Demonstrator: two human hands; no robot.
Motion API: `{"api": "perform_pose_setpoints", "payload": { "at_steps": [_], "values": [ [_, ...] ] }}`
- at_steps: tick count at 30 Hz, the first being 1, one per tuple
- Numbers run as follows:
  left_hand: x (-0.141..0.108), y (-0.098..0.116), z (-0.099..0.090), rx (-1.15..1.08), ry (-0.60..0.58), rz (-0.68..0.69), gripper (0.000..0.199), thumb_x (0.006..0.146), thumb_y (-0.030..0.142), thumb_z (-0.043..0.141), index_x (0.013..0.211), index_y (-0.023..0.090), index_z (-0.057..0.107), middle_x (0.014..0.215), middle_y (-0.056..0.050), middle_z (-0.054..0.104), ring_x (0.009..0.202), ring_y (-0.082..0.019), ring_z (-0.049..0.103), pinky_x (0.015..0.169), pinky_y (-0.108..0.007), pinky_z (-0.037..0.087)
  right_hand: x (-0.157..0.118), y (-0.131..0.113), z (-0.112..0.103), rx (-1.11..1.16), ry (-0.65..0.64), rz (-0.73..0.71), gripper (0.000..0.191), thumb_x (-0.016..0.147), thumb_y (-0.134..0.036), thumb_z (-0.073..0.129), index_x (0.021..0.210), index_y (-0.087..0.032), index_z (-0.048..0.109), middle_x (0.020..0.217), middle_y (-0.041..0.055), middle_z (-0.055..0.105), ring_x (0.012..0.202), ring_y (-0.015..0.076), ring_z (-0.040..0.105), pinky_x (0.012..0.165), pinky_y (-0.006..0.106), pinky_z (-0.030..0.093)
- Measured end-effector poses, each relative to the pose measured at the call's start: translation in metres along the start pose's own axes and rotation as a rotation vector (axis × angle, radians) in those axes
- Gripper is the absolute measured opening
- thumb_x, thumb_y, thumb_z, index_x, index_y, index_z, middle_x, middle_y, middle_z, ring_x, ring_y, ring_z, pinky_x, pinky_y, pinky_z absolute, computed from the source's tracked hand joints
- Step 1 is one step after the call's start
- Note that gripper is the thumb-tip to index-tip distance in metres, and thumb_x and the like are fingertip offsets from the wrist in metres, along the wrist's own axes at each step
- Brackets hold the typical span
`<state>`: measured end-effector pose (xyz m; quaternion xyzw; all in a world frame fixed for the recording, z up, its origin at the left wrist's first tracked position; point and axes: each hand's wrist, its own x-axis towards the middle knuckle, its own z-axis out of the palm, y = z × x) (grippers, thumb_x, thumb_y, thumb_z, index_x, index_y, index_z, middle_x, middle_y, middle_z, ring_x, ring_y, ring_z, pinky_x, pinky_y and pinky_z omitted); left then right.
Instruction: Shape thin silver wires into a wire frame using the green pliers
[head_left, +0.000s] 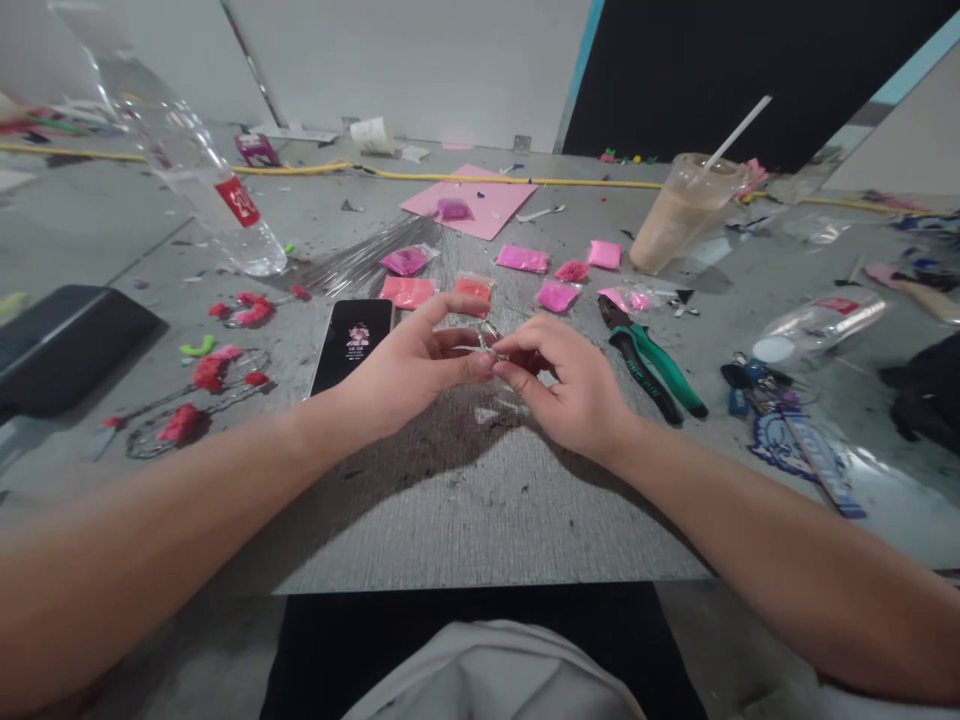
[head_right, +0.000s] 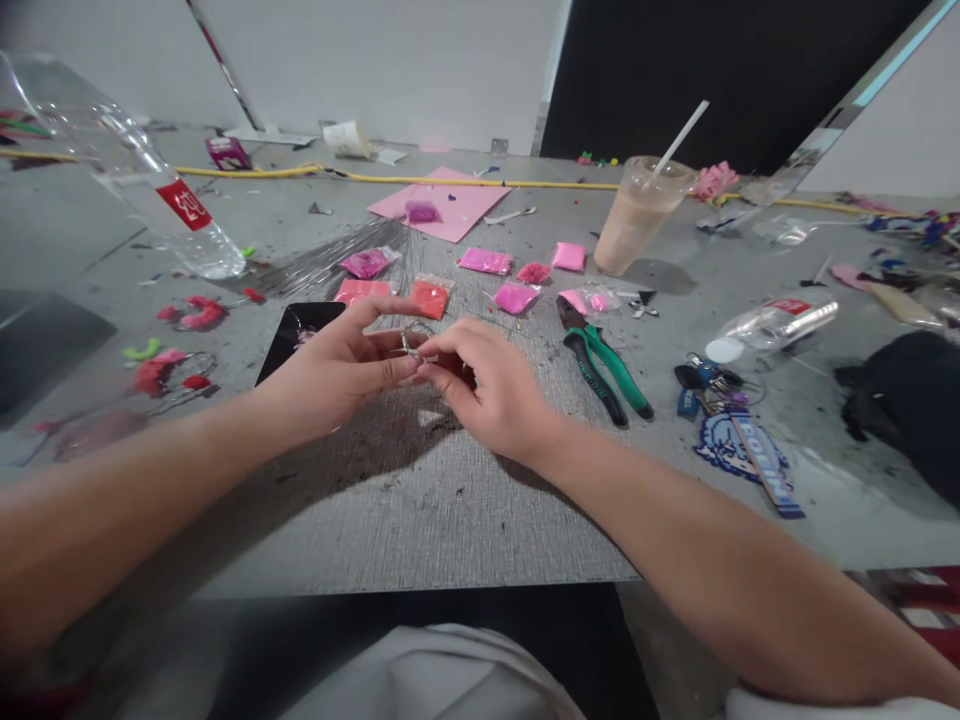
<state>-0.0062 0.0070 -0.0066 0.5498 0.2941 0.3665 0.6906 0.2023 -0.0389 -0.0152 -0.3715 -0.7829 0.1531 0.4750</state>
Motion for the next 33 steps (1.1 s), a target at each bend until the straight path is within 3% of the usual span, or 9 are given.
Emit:
{"api": "perform_pose_setpoints", "payload": {
  "at_steps": [5,9,12,20,24,28,31,33],
  "values": [
    [0.003,0.000,-0.004,0.114,-0.080,0.128,0.032,0.086,0.016,0.086,0.115,0.020,0.073,0.112,-0.005,0.078,0.105,-0.018,0.076,0.094,-0.031,0.062,0.003,0.000,-0.002,-0.061,0.011,-0.121,0.007,0.105,-0.024,0.062,0.102,-0.025,0.068,0.096,0.0052,0.071,0.087,0.0198,0.064,0.075,0.037,0.050],
    [0.001,0.005,-0.005,0.138,-0.081,0.124,0.045,0.087,0.014,0.085,0.128,0.022,0.067,0.113,-0.006,0.079,0.108,-0.020,0.077,0.097,-0.037,0.064,0.004,0.001,-0.003,-0.028,-0.067,-0.085,0.007,0.103,-0.018,0.062,0.098,-0.023,0.064,0.095,0.0049,0.070,0.084,0.0189,0.062,0.073,0.035,0.048],
    [0.002,0.006,-0.007,0.162,-0.091,0.134,0.042,0.088,0.016,0.085,0.126,0.023,0.069,0.117,-0.007,0.079,0.109,-0.020,0.077,0.098,-0.035,0.063,0.003,0.004,-0.003,-0.035,-0.117,-0.073,0.007,0.102,-0.018,0.061,0.097,-0.023,0.061,0.094,0.0050,0.068,0.085,0.0198,0.061,0.074,0.036,0.047],
    [0.003,0.005,-0.012,0.167,-0.128,0.149,0.039,0.085,0.014,0.086,0.122,0.025,0.077,0.128,-0.007,0.075,0.107,-0.019,0.075,0.091,-0.031,0.063,0.004,0.004,-0.004,-0.026,-0.128,-0.079,0.005,0.104,-0.024,0.060,0.099,-0.024,0.061,0.093,0.0044,0.067,0.084,0.0198,0.060,0.076,0.037,0.047],
    [0.001,0.007,-0.008,0.000,-0.141,0.112,0.032,0.086,0.019,0.088,0.116,0.025,0.079,0.113,-0.006,0.079,0.099,-0.017,0.076,0.084,-0.029,0.062,0.004,0.000,-0.004,0.043,-0.134,-0.049,0.006,0.103,-0.021,0.061,0.098,-0.024,0.059,0.093,0.0035,0.066,0.081,0.0185,0.059,0.075,0.036,0.047],
    [0.001,0.009,-0.006,0.006,-0.113,0.107,0.029,0.086,0.025,0.089,0.113,0.025,0.080,0.111,-0.006,0.079,0.094,-0.016,0.075,0.074,-0.024,0.061,0.005,-0.001,-0.004,0.017,-0.134,-0.061,0.004,0.103,-0.022,0.060,0.099,-0.024,0.059,0.092,0.0031,0.064,0.080,0.0179,0.060,0.074,0.035,0.047],
    [0.002,0.008,-0.007,0.011,-0.057,0.155,0.046,0.083,0.022,0.090,0.126,0.031,0.074,0.129,-0.006,0.077,0.104,-0.019,0.076,0.078,-0.027,0.063,0.013,-0.001,-0.020,-0.109,-0.193,-0.048,0.016,0.102,-0.038,0.066,0.103,-0.022,0.061,0.089,0.0031,0.064,0.076,0.0182,0.060,0.070,0.034,0.044],
    [0.004,0.008,-0.008,0.007,-0.003,0.208,0.067,0.080,0.017,0.091,0.139,0.037,0.067,0.138,-0.006,0.074,0.105,-0.021,0.078,0.083,-0.030,0.065,0.020,0.000,-0.042,-0.325,-0.242,0.118,0.026,0.100,-0.047,0.069,0.104,-0.022,0.063,0.088,0.0048,0.066,0.074,0.0198,0.059,0.067,0.034,0.041]
  ]
}}
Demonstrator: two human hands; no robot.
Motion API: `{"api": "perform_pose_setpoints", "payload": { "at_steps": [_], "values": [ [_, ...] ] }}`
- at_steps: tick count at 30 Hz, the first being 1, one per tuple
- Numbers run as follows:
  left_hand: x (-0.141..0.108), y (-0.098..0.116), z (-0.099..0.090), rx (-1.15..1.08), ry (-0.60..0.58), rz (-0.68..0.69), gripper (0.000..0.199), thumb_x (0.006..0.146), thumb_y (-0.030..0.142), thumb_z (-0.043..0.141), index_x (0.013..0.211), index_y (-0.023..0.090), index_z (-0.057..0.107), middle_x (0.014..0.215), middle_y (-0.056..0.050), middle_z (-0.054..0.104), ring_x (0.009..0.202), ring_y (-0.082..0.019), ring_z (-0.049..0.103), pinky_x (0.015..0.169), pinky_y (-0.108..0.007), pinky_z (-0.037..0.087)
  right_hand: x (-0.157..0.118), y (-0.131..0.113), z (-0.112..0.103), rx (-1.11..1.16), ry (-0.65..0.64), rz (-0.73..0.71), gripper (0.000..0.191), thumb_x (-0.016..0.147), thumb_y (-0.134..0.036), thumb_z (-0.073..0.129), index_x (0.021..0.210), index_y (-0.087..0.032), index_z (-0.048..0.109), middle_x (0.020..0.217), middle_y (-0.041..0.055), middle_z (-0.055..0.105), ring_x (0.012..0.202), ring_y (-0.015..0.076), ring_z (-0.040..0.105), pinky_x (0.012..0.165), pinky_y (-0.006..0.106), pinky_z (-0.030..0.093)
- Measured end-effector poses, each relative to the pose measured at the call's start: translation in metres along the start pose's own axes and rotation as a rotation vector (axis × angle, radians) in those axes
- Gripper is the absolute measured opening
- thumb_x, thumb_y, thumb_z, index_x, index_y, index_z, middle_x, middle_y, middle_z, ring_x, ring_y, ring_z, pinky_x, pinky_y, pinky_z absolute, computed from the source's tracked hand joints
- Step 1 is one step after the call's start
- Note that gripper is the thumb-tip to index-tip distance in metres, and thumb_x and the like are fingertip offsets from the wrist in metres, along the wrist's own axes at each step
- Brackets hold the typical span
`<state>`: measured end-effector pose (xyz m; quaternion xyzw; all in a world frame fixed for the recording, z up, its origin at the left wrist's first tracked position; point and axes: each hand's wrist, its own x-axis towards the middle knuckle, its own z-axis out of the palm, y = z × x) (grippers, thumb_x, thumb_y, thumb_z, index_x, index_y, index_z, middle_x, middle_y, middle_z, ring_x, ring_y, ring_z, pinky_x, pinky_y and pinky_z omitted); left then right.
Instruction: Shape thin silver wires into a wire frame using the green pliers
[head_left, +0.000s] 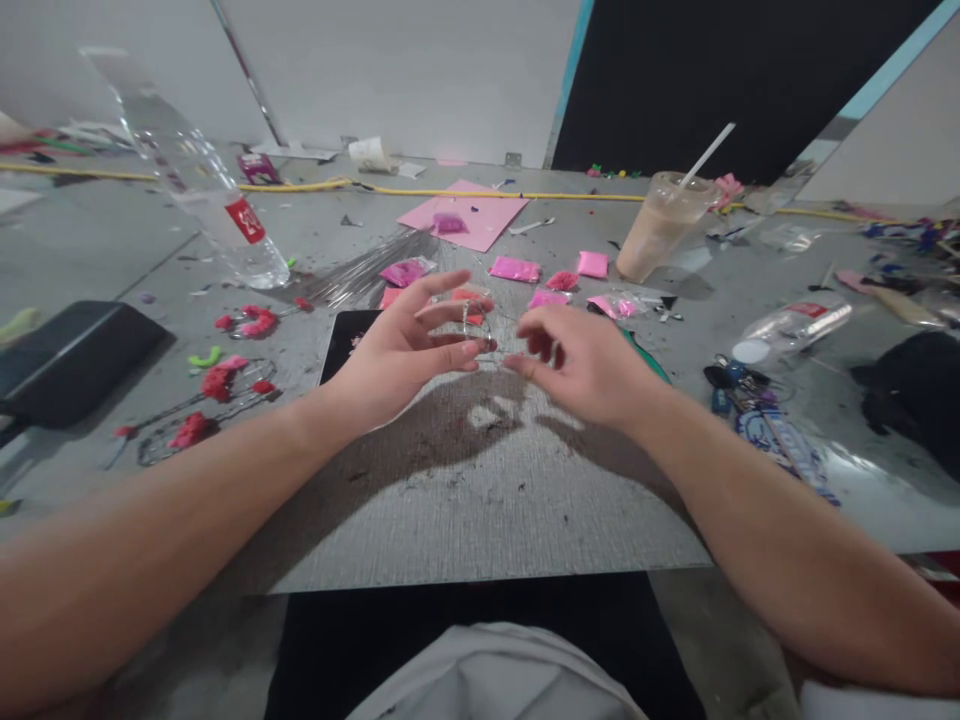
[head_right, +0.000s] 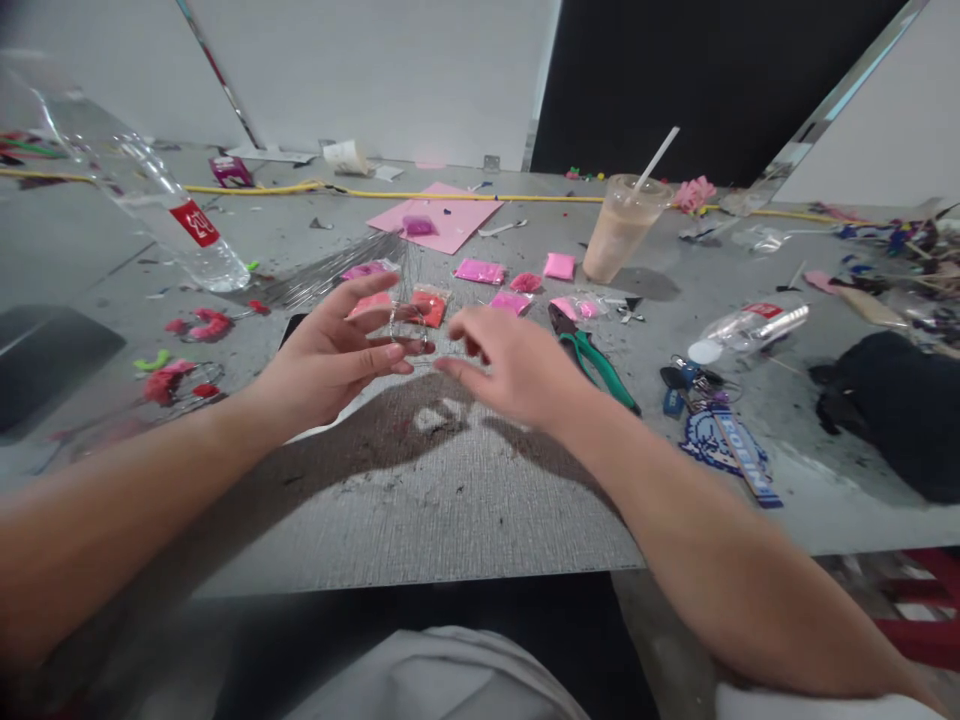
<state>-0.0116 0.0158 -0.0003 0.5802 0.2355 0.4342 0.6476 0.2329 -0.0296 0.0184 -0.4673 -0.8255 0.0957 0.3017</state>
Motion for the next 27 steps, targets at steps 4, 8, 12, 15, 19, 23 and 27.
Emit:
{"api": "perform_pose_setpoints", "payload": {
  "at_steps": [4,8,12,15,19,23,27],
  "values": [
    [0.002,0.001,-0.001,0.034,0.069,0.118,0.066,0.076,0.009,0.090,0.134,0.031,0.070,0.150,-0.006,0.067,0.112,-0.021,0.076,0.088,-0.029,0.065,-0.009,0.027,-0.043,-0.588,-0.218,0.551,0.036,0.096,-0.053,0.068,0.080,-0.021,0.061,0.080,0.0094,0.064,0.068,0.0225,0.054,0.061,0.037,0.031],
    [-0.001,0.004,0.001,0.098,0.054,0.178,0.057,0.078,0.008,0.088,0.128,0.029,0.070,0.153,-0.007,0.064,0.120,-0.022,0.074,0.090,-0.028,0.065,-0.025,0.052,-0.057,-0.610,-0.593,0.845,0.055,0.097,-0.057,0.063,0.055,-0.023,0.050,0.064,0.0080,0.058,0.057,0.0192,0.049,0.060,0.038,0.035],
    [-0.004,0.005,0.005,0.114,0.058,0.198,0.058,0.078,0.010,0.088,0.128,0.027,0.063,0.136,-0.008,0.072,0.116,-0.022,0.075,0.096,-0.034,0.064,-0.032,0.061,-0.051,-0.603,-0.506,0.689,0.049,0.090,-0.039,0.068,0.051,-0.024,0.042,0.059,0.0037,0.053,0.055,0.0166,0.045,0.058,0.036,0.031],
    [-0.004,0.006,0.007,0.150,0.105,0.221,0.056,0.080,0.012,0.086,0.125,0.027,0.058,0.125,-0.006,0.076,0.109,-0.020,0.077,0.096,-0.035,0.062,-0.031,0.065,-0.047,-0.424,-0.334,0.778,0.037,0.078,-0.028,0.072,0.055,-0.025,0.043,0.056,-0.0003,0.051,0.055,0.0165,0.047,0.055,0.034,0.031],
    [-0.002,0.006,0.006,0.262,0.197,0.206,0.049,0.082,0.010,0.083,0.115,0.028,0.052,0.120,-0.003,0.076,0.099,-0.016,0.079,0.081,-0.028,0.060,-0.033,0.068,-0.043,-0.070,-0.138,0.798,0.008,0.074,-0.026,0.066,0.069,-0.023,0.060,0.069,0.0033,0.066,0.066,0.0218,0.061,0.061,0.035,0.042],
    [0.000,0.005,0.002,0.297,0.257,0.207,0.044,0.083,0.006,0.078,0.109,0.028,0.049,0.112,-0.001,0.075,0.098,-0.015,0.077,0.081,-0.029,0.058,-0.037,0.057,-0.032,0.019,0.050,0.524,0.038,0.069,-0.023,0.066,0.105,-0.023,0.075,0.112,0.0123,0.074,0.105,0.0343,0.069,0.089,0.046,0.053],
    [0.002,0.003,0.001,0.241,0.320,0.149,0.040,0.084,0.010,0.081,0.106,0.026,0.052,0.110,-0.001,0.076,0.102,-0.015,0.074,0.092,-0.033,0.059,-0.046,0.034,-0.014,0.039,0.067,0.209,0.050,0.073,-0.018,0.065,0.123,-0.023,0.070,0.112,0.0120,0.071,0.105,0.0345,0.069,0.096,0.053,0.055]
  ]
}}
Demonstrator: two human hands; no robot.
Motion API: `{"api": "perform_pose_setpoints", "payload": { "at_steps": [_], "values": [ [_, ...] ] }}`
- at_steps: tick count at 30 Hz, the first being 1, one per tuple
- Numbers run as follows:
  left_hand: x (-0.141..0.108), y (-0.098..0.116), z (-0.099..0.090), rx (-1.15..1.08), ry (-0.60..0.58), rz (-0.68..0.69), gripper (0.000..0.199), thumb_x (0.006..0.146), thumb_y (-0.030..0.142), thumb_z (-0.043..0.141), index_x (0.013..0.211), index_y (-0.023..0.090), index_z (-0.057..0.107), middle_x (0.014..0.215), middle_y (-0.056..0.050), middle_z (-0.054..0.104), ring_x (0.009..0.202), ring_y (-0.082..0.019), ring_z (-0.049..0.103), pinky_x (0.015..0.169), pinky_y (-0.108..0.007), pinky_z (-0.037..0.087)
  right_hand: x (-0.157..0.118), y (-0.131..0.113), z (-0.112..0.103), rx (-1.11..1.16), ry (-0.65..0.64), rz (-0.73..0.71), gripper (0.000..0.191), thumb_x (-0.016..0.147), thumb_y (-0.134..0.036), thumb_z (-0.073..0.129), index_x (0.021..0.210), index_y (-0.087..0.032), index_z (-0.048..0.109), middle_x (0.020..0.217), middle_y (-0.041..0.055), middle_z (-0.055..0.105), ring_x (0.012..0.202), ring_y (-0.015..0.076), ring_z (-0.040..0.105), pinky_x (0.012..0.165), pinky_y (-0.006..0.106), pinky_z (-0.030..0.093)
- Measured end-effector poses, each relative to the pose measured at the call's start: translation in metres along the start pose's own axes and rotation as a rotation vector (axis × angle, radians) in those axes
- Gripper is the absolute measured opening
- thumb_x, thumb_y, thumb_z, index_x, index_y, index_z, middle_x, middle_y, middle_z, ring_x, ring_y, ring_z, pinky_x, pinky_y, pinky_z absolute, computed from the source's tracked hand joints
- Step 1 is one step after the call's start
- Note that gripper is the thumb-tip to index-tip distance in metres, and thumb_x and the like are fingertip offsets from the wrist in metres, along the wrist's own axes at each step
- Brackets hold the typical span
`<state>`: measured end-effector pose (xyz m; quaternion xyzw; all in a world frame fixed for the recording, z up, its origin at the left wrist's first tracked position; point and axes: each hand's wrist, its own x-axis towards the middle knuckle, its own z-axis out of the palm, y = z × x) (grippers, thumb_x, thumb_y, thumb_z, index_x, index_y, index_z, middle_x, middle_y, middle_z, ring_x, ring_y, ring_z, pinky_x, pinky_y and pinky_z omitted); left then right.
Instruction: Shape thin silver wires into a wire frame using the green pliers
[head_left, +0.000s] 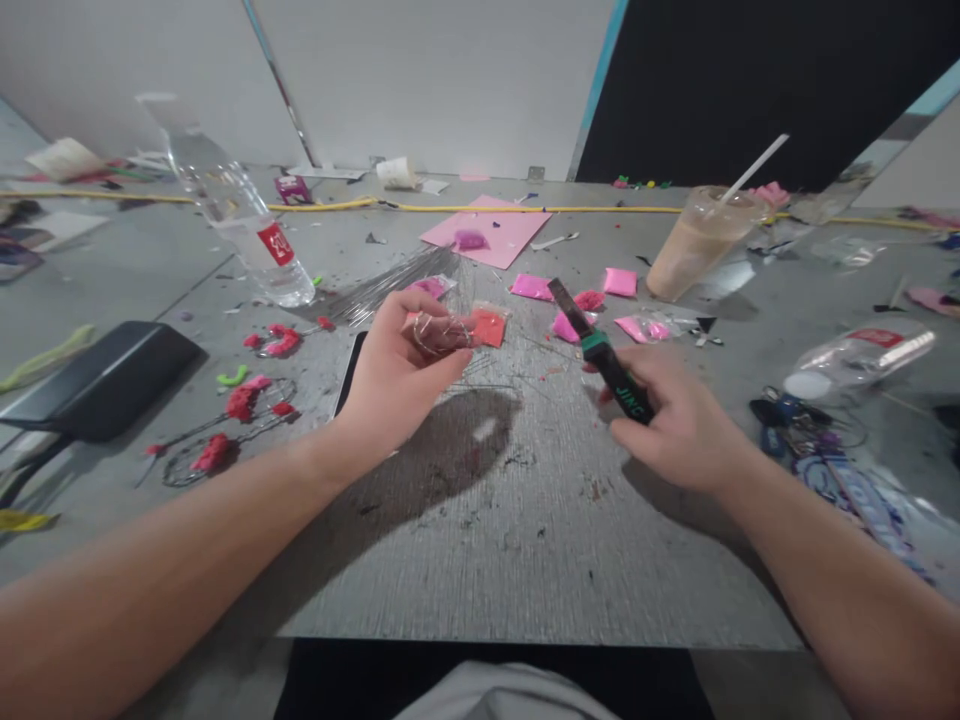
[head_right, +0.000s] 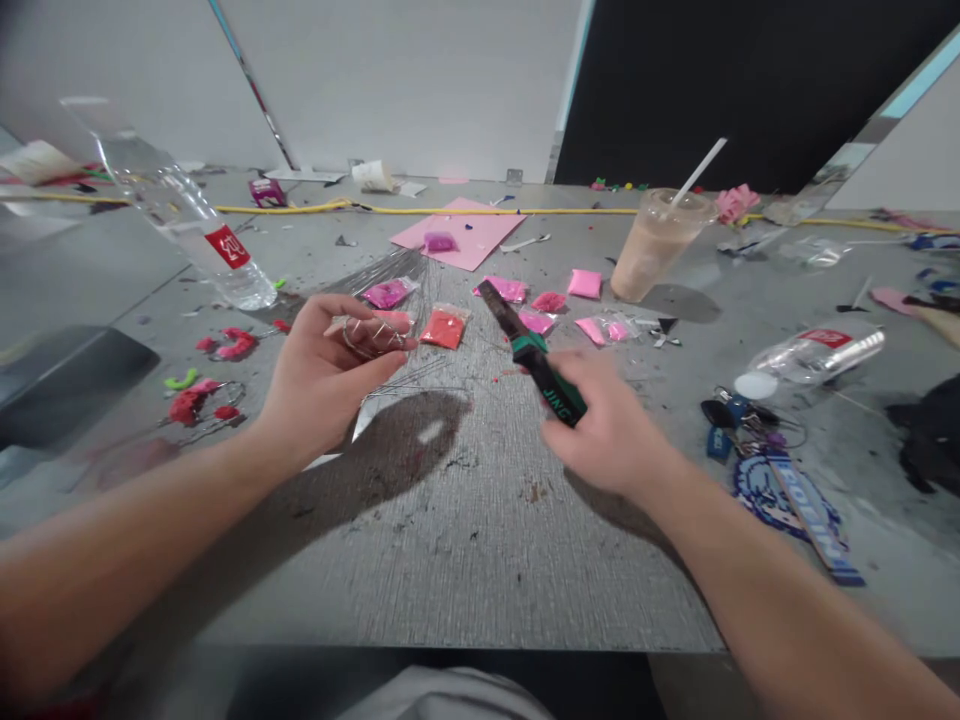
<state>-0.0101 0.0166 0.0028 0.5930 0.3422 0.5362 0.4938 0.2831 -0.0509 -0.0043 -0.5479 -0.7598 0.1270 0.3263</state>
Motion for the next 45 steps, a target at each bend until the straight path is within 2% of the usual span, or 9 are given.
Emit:
{"api": "perform_pose_setpoints", "payload": {
  "at_steps": [4,8,14,19,26,31,36,41,45],
  "values": [
    [0.000,0.000,0.003,-0.088,0.035,-0.118,0.039,0.083,0.013,0.084,0.106,0.024,0.055,0.115,-0.002,0.078,0.105,-0.015,0.075,0.098,-0.034,0.059,-0.014,-0.012,0.014,-0.071,-0.027,-0.084,0.050,0.078,-0.018,0.067,0.128,-0.021,0.066,0.124,0.0158,0.061,0.109,0.0341,0.067,0.093,0.051,0.059],
    [-0.003,0.002,0.005,-0.085,0.060,-0.176,0.039,0.085,0.016,0.084,0.109,0.024,0.055,0.109,-0.002,0.080,0.107,-0.018,0.078,0.095,-0.035,0.060,-0.019,-0.020,0.016,-0.230,-0.105,-0.018,0.046,0.082,-0.020,0.069,0.128,-0.024,0.069,0.127,0.0140,0.047,0.107,0.0317,0.064,0.092,0.052,0.059],
    [-0.011,0.006,0.006,0.125,-0.026,-0.113,0.038,0.088,0.016,0.082,0.111,0.024,0.053,0.110,-0.006,0.080,0.100,-0.022,0.080,0.079,-0.034,0.062,-0.023,-0.034,0.017,-0.378,-0.117,-0.049,0.037,0.083,-0.022,0.069,0.120,-0.023,0.074,0.121,0.0124,0.039,0.102,0.0305,0.059,0.085,0.050,0.059],
    [-0.020,0.005,0.004,0.242,-0.147,0.075,0.038,0.095,0.012,0.072,0.123,0.026,0.051,0.123,-0.008,0.077,0.114,-0.024,0.079,0.094,-0.040,0.065,-0.025,-0.037,0.019,-0.415,-0.096,-0.074,0.040,0.081,-0.021,0.070,0.120,-0.023,0.074,0.123,0.0123,0.038,0.101,0.0287,0.057,0.082,0.046,0.058],
    [-0.029,0.000,0.006,0.434,-0.135,0.211,0.045,0.095,0.007,0.070,0.132,0.026,0.053,0.114,-0.005,0.080,0.105,-0.021,0.081,0.094,-0.035,0.068,-0.028,-0.043,0.020,-0.448,-0.059,-0.075,0.041,0.081,-0.021,0.068,0.121,-0.023,0.075,0.121,0.0134,0.040,0.097,0.0286,0.057,0.077,0.045,0.057],
    [-0.040,-0.006,0.008,0.468,-0.154,0.265,0.056,0.096,0.012,0.070,0.146,0.030,0.049,0.140,-0.009,0.072,0.117,-0.024,0.079,0.101,-0.040,0.068,-0.031,-0.045,0.023,-0.477,0.011,-0.106,0.032,0.084,-0.022,0.065,0.114,-0.021,0.077,0.120,0.0147,0.041,0.094,0.0285,0.057,0.073,0.044,0.057],
    [-0.046,-0.008,0.012,0.419,-0.167,0.255,0.064,0.094,0.011,0.073,0.150,0.030,0.048,0.149,-0.011,0.065,0.127,-0.026,0.074,0.105,-0.041,0.068,-0.032,-0.045,0.025,-0.479,0.031,-0.126,0.033,0.084,-0.021,0.065,0.116,-0.019,0.075,0.120,0.0156,0.041,0.095,0.0285,0.057,0.074,0.043,0.058],
    [-0.044,-0.003,0.014,0.268,-0.169,0.222,0.051,0.095,0.007,0.071,0.139,0.027,0.054,0.150,-0.011,0.065,0.127,-0.022,0.073,0.107,-0.036,0.066,-0.033,-0.047,0.025,-0.504,0.034,-0.134,0.028,0.086,-0.018,0.064,0.112,-0.018,0.075,0.120,0.0160,0.042,0.090,0.0264,0.057,0.072,0.043,0.059],
    [-0.043,-0.001,0.012,0.258,-0.154,0.212,0.044,0.095,0.005,0.070,0.131,0.025,0.056,0.142,-0.012,0.069,0.121,-0.022,0.075,0.097,-0.033,0.069,-0.034,-0.048,0.025,-0.518,0.037,-0.160,0.028,0.087,-0.017,0.065,0.113,-0.017,0.075,0.121,0.0178,0.042,0.091,0.0275,0.057,0.067,0.041,0.058]
  ]
}}
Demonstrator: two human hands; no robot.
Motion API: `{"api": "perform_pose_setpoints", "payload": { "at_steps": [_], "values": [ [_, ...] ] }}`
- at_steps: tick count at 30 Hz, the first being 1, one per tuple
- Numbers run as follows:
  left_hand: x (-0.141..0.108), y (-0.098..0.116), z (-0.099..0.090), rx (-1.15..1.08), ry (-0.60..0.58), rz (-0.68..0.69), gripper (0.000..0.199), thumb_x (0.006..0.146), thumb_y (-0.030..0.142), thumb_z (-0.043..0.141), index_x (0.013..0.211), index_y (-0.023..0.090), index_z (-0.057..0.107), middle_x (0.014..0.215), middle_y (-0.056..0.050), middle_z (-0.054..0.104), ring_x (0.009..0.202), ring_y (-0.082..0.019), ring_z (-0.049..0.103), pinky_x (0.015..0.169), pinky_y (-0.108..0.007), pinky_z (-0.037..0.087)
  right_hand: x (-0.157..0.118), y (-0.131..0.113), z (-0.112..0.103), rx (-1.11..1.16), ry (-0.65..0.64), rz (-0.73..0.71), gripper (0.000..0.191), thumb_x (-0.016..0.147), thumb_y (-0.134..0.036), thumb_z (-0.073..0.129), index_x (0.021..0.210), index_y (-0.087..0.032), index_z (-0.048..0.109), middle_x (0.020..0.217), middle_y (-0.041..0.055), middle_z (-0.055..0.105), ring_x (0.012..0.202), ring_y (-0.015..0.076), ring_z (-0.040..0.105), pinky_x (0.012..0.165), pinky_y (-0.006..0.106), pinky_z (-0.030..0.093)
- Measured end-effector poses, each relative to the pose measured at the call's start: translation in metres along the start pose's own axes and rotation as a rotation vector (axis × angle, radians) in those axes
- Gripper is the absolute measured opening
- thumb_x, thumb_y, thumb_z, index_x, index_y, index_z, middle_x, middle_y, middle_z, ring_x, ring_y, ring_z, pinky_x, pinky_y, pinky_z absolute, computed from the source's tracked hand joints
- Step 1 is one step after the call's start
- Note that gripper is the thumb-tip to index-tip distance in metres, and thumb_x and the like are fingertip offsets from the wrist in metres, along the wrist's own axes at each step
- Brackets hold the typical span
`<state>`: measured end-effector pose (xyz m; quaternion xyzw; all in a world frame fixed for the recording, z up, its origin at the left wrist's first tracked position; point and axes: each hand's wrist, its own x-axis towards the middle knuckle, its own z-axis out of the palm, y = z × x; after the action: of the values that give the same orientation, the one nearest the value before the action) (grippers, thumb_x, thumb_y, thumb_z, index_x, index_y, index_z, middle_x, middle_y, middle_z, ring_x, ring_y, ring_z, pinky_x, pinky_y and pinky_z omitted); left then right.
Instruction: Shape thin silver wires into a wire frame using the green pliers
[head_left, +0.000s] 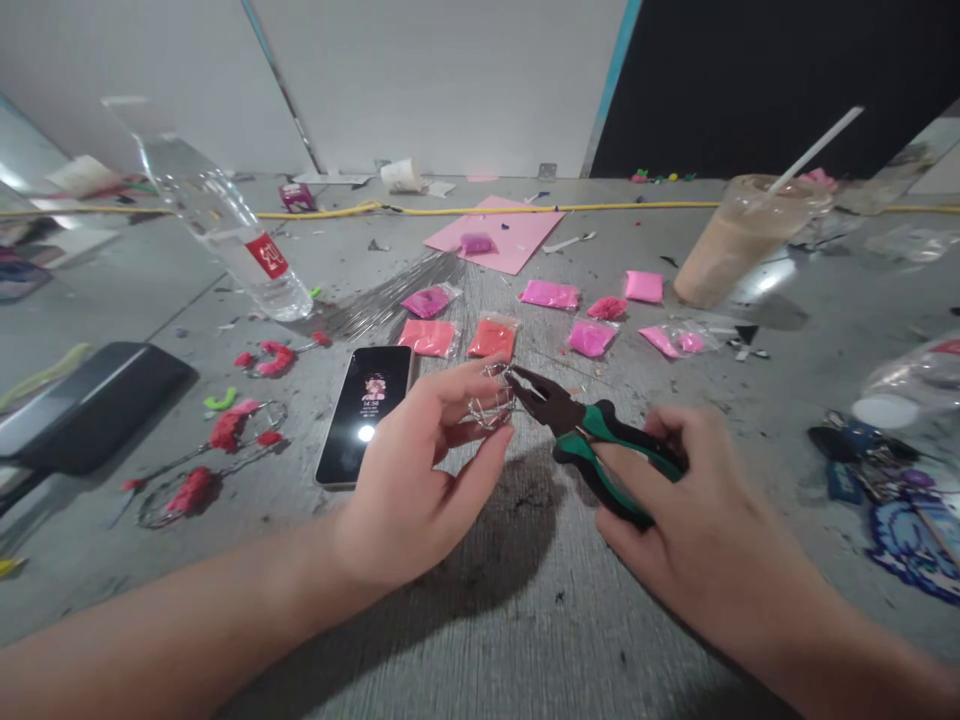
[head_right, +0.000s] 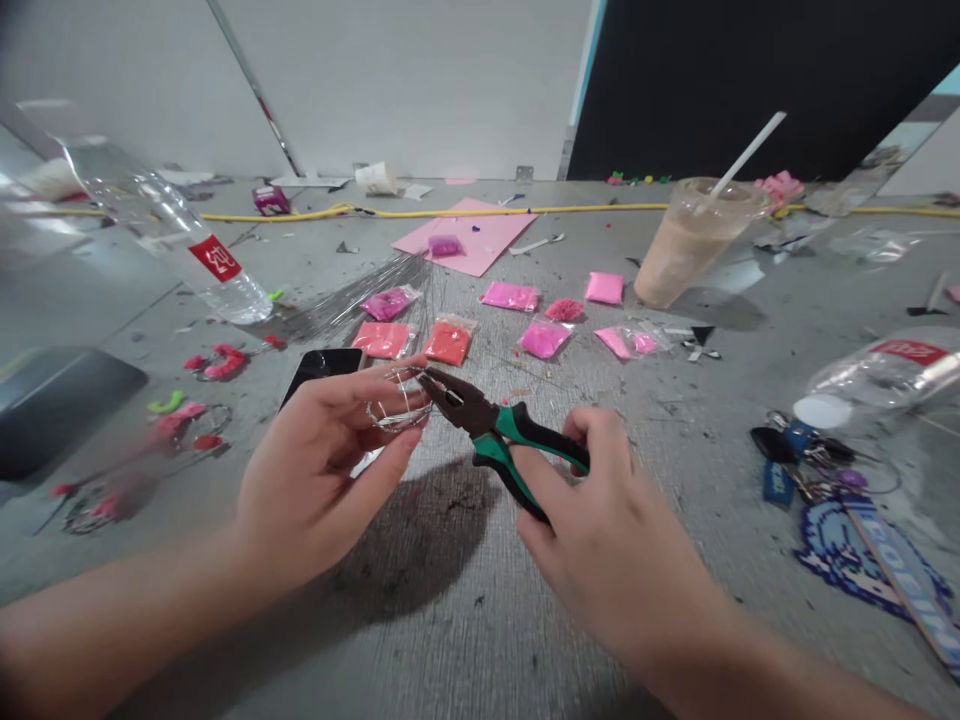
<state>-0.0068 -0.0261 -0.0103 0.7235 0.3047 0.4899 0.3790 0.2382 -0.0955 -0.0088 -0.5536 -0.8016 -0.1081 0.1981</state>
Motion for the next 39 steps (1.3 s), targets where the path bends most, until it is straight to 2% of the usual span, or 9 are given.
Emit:
{"api": "perform_pose_setpoints", "payload": {
  "at_steps": [4,7,13,18,21,25,30,36,39],
  "values": [
    [0.001,0.001,-0.001,0.017,0.026,0.025,0.041,0.092,0.003,0.072,0.124,0.025,0.058,0.132,-0.009,0.072,0.114,-0.021,0.077,0.086,-0.029,0.068,-0.001,0.001,0.000,-0.028,0.014,-0.021,0.026,0.088,-0.019,0.064,0.112,-0.017,0.074,0.121,0.0191,0.043,0.092,0.0299,0.057,0.064,0.041,0.057],
    [0.003,0.004,0.000,0.014,0.050,0.007,0.037,0.090,0.005,0.075,0.118,0.025,0.060,0.129,-0.007,0.074,0.109,-0.019,0.078,0.082,-0.027,0.068,-0.002,0.001,0.000,-0.027,0.000,-0.034,0.026,0.089,-0.019,0.063,0.113,-0.017,0.073,0.121,0.0181,0.043,0.091,0.0281,0.058,0.066,0.040,0.058],
    [0.008,0.009,-0.001,0.018,0.103,-0.072,0.029,0.089,0.010,0.076,0.105,0.025,0.057,0.121,-0.007,0.078,0.100,-0.019,0.080,0.078,-0.030,0.068,-0.001,0.000,-0.004,0.004,-0.064,-0.059,0.027,0.090,-0.017,0.061,0.115,-0.014,0.071,0.121,0.0196,0.043,0.094,0.0295,0.060,0.059,0.033,0.056],
    [0.012,0.006,-0.006,0.044,0.114,-0.069,0.028,0.087,0.012,0.076,0.103,0.025,0.057,0.111,-0.005,0.077,0.093,-0.019,0.079,0.069,-0.029,0.064,-0.001,0.001,-0.006,0.067,-0.095,-0.024,0.029,0.091,-0.016,0.060,0.117,-0.017,0.071,0.124,0.0187,0.044,0.098,0.0295,0.062,0.063,0.034,0.058],
    [0.014,0.006,-0.008,0.012,0.116,-0.074,0.029,0.085,0.008,0.075,0.100,0.025,0.056,0.106,-0.004,0.075,0.092,-0.019,0.078,0.073,-0.031,0.064,-0.001,0.003,-0.007,0.102,-0.100,-0.014,0.029,0.090,-0.015,0.060,0.117,-0.018,0.071,0.125,0.0177,0.046,0.098,0.0287,0.064,0.067,0.036,0.059],
    [0.017,0.005,-0.010,-0.082,0.103,-0.043,0.029,0.086,0.002,0.072,0.097,0.024,0.056,0.106,-0.004,0.076,0.093,-0.019,0.077,0.080,-0.035,0.064,-0.002,0.006,-0.009,0.120,-0.115,-0.034,0.032,0.088,-0.017,0.062,0.119,-0.020,0.070,0.125,0.0177,0.046,0.108,0.0347,0.063,0.073,0.041,0.060],
    [0.023,0.000,-0.014,-0.223,0.073,-0.005,0.036,0.084,-0.008,0.066,0.098,0.024,0.057,0.107,-0.002,0.080,0.094,-0.014,0.076,0.082,-0.030,0.062,-0.004,0.007,-0.008,0.166,-0.092,-0.008,0.029,0.089,-0.014,0.060,0.117,-0.018,0.068,0.127,0.0188,0.046,0.115,0.0382,0.060,0.083,0.050,0.059],
    [0.026,0.002,-0.016,-0.169,0.061,-0.120,0.036,0.080,0.003,0.075,0.094,0.029,0.054,0.111,0.000,0.080,0.091,-0.020,0.078,0.086,-0.042,0.068,-0.002,0.009,-0.007,0.167,-0.060,0.007,0.028,0.088,-0.017,0.062,0.115,-0.018,0.069,0.126,0.0179,0.044,0.106,0.0321,0.062,0.073,0.041,0.059],
    [0.027,0.002,-0.016,-0.172,0.063,-0.137,0.037,0.080,0.004,0.075,0.094,0.029,0.054,0.111,0.001,0.080,0.090,-0.020,0.079,0.084,-0.040,0.068,-0.002,0.009,-0.007,0.152,-0.062,-0.008,0.027,0.090,-0.016,0.061,0.116,-0.019,0.069,0.127,0.0173,0.044,0.103,0.0293,0.062,0.072,0.038,0.059]
  ]
}}
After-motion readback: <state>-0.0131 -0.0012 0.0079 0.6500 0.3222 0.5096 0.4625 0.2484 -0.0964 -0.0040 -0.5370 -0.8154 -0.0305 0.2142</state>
